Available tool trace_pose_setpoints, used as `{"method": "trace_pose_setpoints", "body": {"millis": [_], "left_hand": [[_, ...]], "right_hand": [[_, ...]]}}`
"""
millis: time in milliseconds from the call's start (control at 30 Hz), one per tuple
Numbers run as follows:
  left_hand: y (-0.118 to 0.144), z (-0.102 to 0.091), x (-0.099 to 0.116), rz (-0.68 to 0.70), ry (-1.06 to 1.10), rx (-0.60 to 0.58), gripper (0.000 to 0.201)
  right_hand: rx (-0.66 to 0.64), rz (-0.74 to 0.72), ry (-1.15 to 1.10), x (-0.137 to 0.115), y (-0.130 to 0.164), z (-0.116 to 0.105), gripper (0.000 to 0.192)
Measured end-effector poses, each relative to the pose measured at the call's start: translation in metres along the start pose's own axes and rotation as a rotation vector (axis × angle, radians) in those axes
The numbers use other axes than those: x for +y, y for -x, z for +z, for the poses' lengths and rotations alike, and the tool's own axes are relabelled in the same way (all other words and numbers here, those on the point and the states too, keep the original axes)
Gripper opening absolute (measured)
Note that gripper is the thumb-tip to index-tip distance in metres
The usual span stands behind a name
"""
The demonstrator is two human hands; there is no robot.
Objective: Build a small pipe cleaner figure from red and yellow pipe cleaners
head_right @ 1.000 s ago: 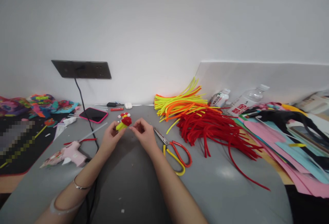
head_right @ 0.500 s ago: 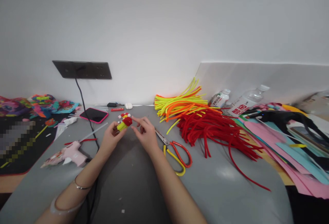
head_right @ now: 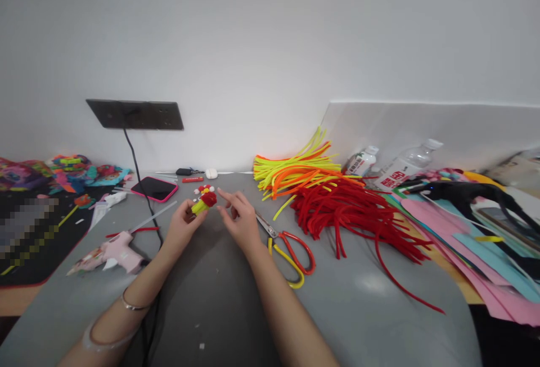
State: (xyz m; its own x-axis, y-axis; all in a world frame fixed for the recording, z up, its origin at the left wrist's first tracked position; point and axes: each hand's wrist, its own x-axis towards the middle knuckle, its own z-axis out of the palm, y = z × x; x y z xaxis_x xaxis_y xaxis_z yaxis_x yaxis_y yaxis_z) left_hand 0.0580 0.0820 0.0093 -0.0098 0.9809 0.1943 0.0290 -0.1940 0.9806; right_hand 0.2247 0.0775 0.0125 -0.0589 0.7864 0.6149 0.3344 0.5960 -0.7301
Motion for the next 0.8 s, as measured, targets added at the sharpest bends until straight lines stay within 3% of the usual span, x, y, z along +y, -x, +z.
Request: {"method": "trace_pose_setpoints", "body": {"millis": [133, 333, 733, 800], "left_hand": [[0.001, 0.001, 0.001, -0.018, 0.016, -0.032, 0.034], [0.002, 0.002, -0.004, -0.039, 0.010, -0.088, 0.036], [0.001, -0.001, 0.004, -0.037, -0.036, -0.032, 0.038], [0.000, -0.001, 0.004, -0.043, -0.036, -0.021, 0.040]], "right_hand": [[-0.045, -0.029, -0.014, 0.000, 0.002, 0.003, 0.033], [0.057, -0.021, -0.024, 0.000, 0.001, 0.003, 0.016], [0.027, -0.004, -0.034, 0.001, -0.002, 0.002, 0.004], [0.024, -0.006, -0.035, 0.003, -0.001, 0.002, 0.013]]}}
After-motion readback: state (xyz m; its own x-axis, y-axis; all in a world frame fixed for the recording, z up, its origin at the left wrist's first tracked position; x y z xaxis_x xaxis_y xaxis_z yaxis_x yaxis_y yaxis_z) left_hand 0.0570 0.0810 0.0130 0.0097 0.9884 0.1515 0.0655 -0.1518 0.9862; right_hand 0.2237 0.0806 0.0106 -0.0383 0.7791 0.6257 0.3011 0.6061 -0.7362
